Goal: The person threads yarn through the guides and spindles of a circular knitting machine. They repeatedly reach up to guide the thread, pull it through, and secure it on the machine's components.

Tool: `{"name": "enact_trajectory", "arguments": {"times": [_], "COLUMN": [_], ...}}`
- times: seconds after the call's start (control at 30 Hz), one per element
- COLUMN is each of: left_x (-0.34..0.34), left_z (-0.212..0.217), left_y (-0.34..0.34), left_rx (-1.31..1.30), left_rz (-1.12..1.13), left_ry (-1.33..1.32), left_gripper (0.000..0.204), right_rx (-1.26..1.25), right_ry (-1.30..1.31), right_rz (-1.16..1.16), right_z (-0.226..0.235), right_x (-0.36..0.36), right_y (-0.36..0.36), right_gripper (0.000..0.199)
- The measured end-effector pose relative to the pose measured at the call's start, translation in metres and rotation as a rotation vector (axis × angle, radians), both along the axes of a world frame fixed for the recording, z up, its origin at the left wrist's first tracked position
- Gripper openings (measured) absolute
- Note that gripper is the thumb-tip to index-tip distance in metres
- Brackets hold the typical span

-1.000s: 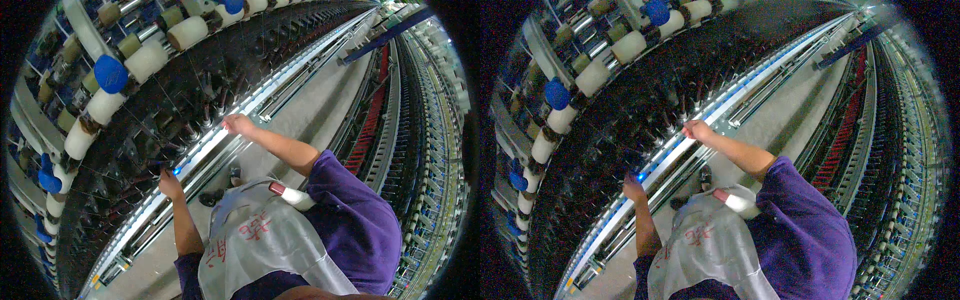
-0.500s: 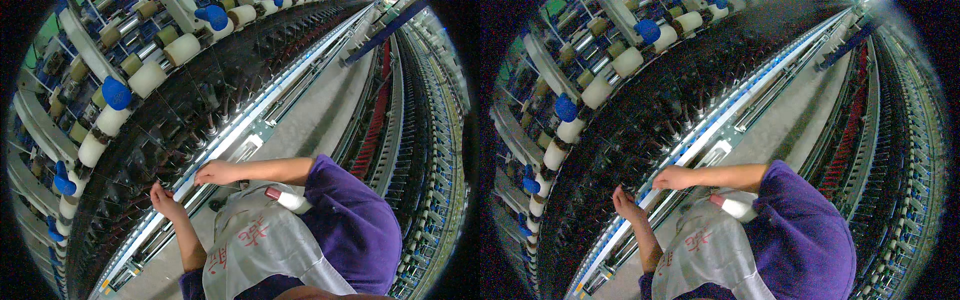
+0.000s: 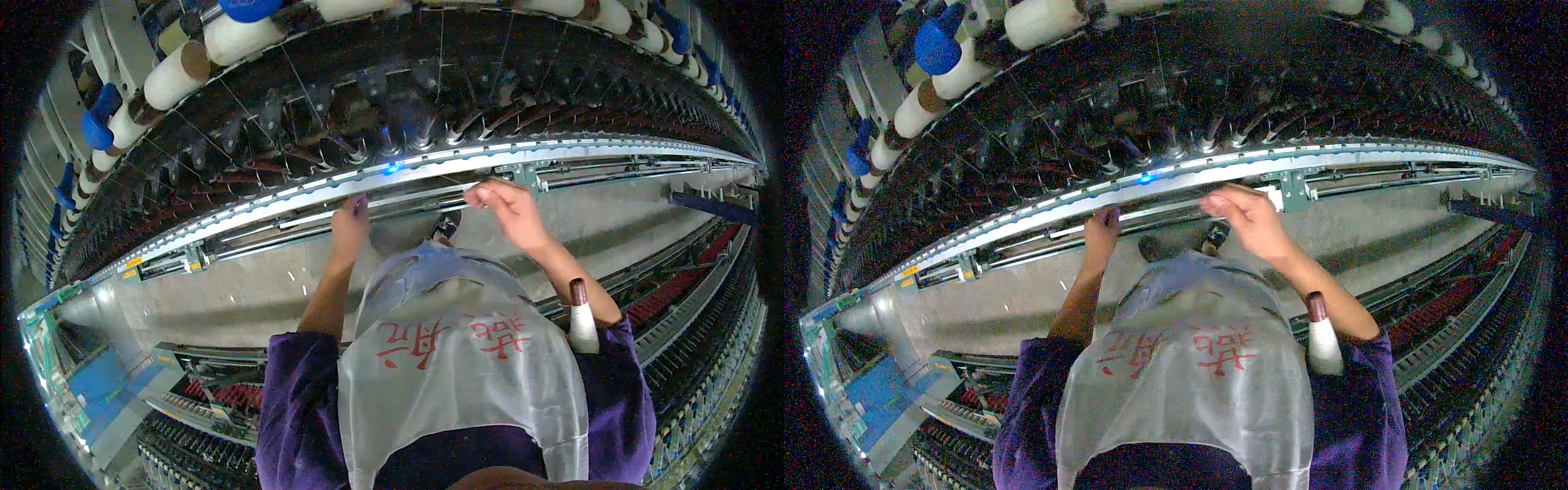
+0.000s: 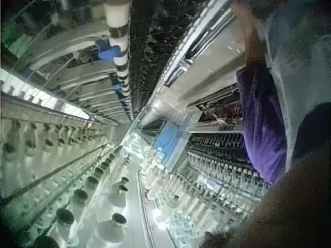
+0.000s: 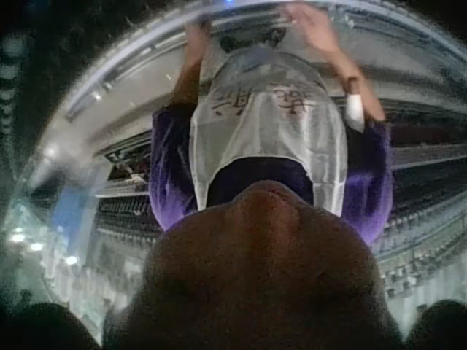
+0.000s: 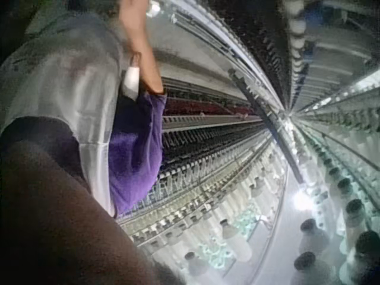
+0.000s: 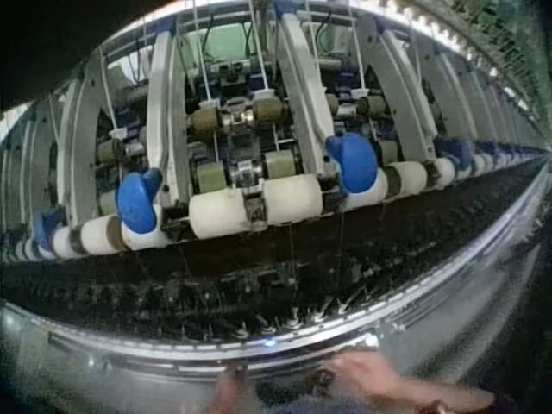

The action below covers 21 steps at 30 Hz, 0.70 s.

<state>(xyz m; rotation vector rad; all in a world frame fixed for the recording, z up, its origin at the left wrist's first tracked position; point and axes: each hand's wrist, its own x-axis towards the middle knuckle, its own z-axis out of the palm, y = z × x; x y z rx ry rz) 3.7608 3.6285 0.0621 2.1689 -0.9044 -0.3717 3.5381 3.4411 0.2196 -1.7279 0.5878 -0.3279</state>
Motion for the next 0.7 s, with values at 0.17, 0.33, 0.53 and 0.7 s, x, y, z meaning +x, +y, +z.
{"name": "enact_trajectory", "arguments": {"times": [0.17, 0.33, 0.53, 0.7], "left_x": [-0.023, -0.031, -0.027, -0.032], "left_z": [-0.022, -0.022, -0.02, -0.036], "left_y": [0.008, -0.029, -0.032, -0.051], "left_rx": [0.155, -0.03, -0.033, -0.148], "left_rz": [0.013, 0.007, 0.008, -0.012], "left_ry": [0.285, 0.29, 0.306, 0.33], "left_gripper": [0.031, 0.042, 0.049, 0.054], "right_rx": [0.021, -0.005, -0.043, -0.039], "right_ry": [0.022, -0.011, -0.145, -0.183], "right_rz": [-0.082, -0.1, -0.193, -0.198], "right_z": [0.03, 0.046, 0.064, 0.065], "right_x": [-0.007, -0.012, -0.034, -0.037], "right_y": [0.007, 0.013, 0.022, 0.028], "right_gripper": [0.032, 0.026, 0.027, 0.027]}}
